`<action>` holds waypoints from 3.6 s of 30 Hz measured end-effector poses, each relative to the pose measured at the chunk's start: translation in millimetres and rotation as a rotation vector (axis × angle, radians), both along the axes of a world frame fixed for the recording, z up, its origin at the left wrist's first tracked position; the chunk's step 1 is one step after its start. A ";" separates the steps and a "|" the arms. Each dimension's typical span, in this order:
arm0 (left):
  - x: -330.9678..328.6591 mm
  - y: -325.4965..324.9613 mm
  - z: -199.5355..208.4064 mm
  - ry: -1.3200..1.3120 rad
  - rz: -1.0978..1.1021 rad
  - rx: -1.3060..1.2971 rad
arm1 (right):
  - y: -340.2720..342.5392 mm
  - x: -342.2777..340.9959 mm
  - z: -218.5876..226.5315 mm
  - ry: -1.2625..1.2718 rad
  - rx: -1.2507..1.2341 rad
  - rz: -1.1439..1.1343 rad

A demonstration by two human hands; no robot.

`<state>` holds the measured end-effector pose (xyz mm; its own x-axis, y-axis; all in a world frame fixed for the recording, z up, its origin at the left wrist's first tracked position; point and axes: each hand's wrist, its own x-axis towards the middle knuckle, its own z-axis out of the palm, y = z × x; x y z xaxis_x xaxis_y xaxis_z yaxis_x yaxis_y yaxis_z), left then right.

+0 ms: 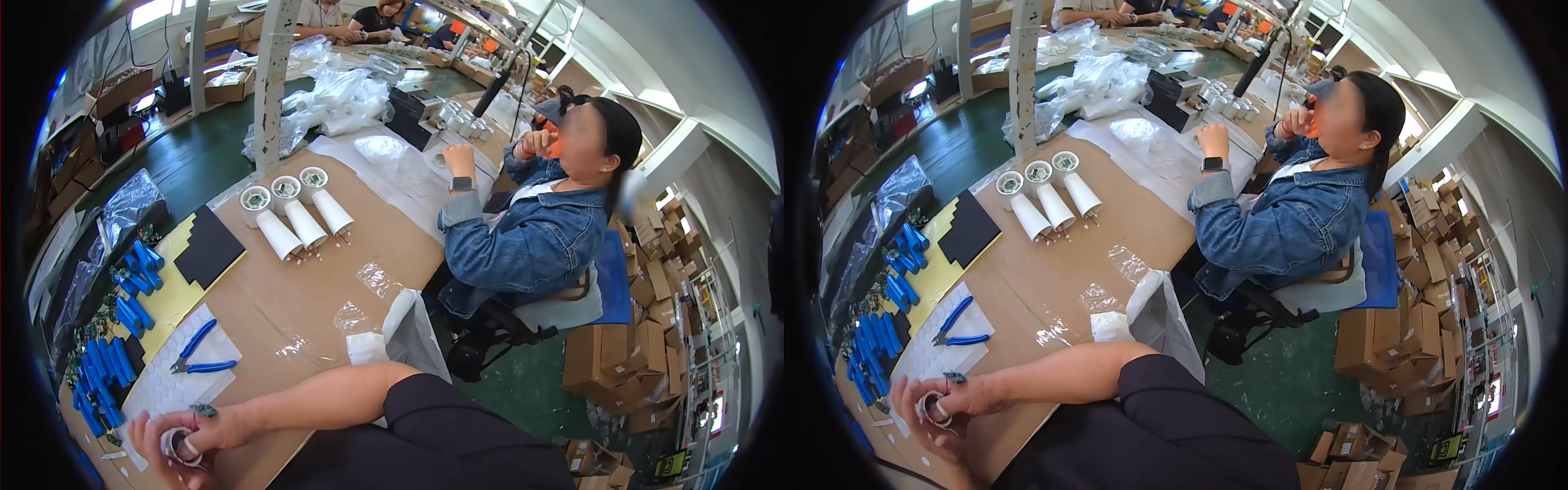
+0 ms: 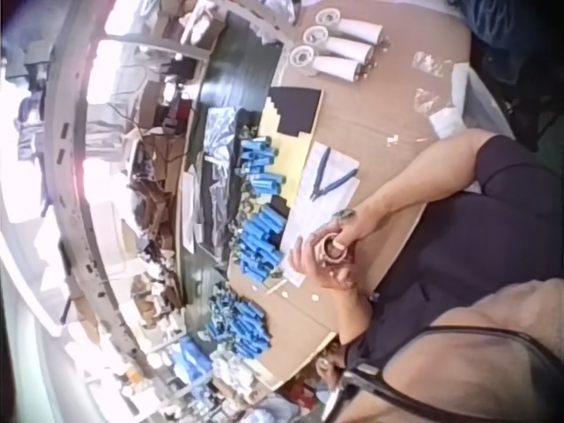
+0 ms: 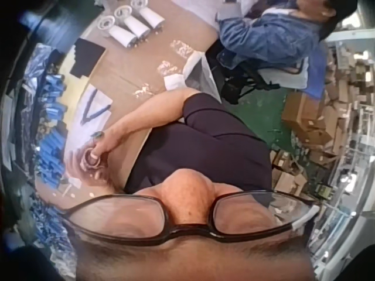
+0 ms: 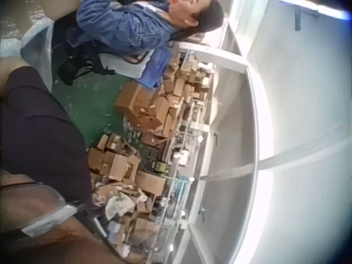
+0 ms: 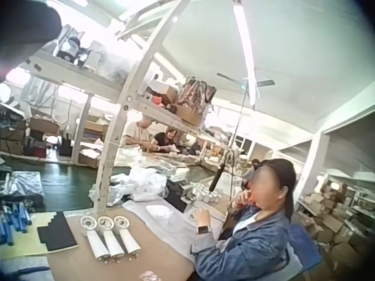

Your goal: Assembling electronic components by inserting parts into white plastic housings and wrapping them in protective paper.

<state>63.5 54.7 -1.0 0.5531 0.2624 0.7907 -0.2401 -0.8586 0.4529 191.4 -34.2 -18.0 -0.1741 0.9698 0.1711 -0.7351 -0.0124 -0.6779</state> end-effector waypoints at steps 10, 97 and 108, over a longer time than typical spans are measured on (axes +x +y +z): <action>4.2 56.5 -17.0 0.090 0.087 -1.138 | 1.1 20.2 2.6 -0.052 -0.002 -0.066; 31.0 20.1 -50.0 0.297 -0.453 -1.734 | -9.8 25.5 -2.9 -1.322 0.436 -0.385; 41.5 24.1 -56.2 0.313 -0.456 -1.748 | -10.3 36.3 -2.7 -1.135 0.368 -0.466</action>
<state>105.0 78.8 -57.2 0.8656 0.3805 -0.3255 -0.0324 0.6913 0.7218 227.7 -44.5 -20.7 -0.0563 0.9054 0.4208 0.3706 0.4103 -0.8332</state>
